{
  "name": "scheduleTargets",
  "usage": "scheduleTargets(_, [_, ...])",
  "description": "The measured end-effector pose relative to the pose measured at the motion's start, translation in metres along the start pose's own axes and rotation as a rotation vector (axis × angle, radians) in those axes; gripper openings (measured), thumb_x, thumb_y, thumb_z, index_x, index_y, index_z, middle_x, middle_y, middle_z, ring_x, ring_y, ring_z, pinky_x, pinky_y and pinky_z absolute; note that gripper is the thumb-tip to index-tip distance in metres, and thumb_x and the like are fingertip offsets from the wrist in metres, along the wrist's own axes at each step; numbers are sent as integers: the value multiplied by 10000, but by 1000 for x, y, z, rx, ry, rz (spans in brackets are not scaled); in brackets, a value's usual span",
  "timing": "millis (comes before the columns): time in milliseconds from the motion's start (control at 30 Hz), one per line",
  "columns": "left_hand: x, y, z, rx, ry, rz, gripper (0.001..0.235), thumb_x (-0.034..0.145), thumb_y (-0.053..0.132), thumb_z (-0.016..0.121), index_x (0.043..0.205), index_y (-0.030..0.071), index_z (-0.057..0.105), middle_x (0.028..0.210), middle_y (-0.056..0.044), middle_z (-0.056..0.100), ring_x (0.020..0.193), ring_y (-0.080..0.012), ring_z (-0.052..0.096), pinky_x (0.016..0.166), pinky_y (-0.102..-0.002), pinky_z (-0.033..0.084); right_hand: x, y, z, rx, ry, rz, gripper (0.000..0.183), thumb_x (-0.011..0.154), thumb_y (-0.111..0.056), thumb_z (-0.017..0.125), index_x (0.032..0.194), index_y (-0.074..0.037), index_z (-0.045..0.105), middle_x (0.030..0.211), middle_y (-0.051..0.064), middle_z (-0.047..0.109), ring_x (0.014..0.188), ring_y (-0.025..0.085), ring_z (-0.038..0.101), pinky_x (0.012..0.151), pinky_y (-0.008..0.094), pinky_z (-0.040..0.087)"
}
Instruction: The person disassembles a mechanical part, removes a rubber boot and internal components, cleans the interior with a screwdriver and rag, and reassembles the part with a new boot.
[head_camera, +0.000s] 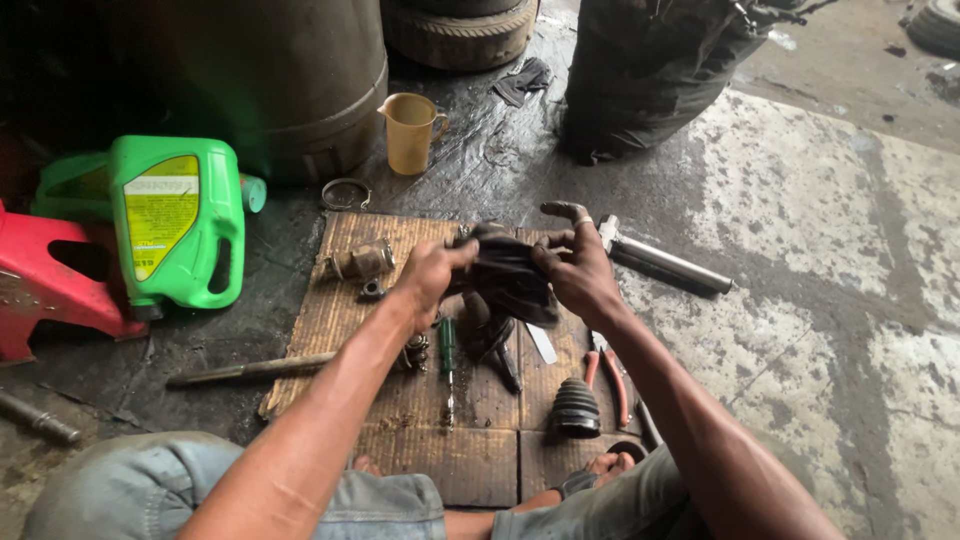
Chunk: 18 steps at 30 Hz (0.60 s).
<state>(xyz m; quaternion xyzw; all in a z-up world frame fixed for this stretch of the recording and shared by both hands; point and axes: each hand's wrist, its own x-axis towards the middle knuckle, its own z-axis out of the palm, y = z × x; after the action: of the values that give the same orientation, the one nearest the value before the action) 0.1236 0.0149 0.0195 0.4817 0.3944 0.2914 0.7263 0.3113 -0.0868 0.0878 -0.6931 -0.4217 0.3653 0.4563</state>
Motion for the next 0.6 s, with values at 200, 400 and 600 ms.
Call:
scheduleTargets(200, [3, 18, -13, -470, -53, -77, 351, 982, 416, 520, 1039, 106, 676, 994, -110, 716, 955, -288, 678, 883, -453, 566, -3, -26, 9, 299, -66, -204, 599, 852, 56, 721, 1378, -109, 487, 1050, 79, 624, 945, 197, 684, 768, 309, 651])
scheduleTargets(400, [-38, -32, -2, -1088, -537, 21, 363, 1183, 343, 455, 1237, 74, 694, 1150, -166, 742, 993, -289, 719, 901, -447, 565, -27, -28, 44, -253, -137, -586, 440, 805, -3, 775, 1219, -93, 659, 1291, 73, 608, 1133, 316, 699, 948, 458, 590])
scheduleTargets(600, [-46, -14, -13, -1023, -394, -87, 496, 1043, 462, 440, 1150, 55, 703, 1141, -111, 731, 1031, -267, 703, 964, -425, 560, -31, -26, 37, -1049, -175, -444, 744, 701, -165, 814, 1406, -161, 577, 1628, 220, 140, 1489, 432, 215, 1189, 564, 304])
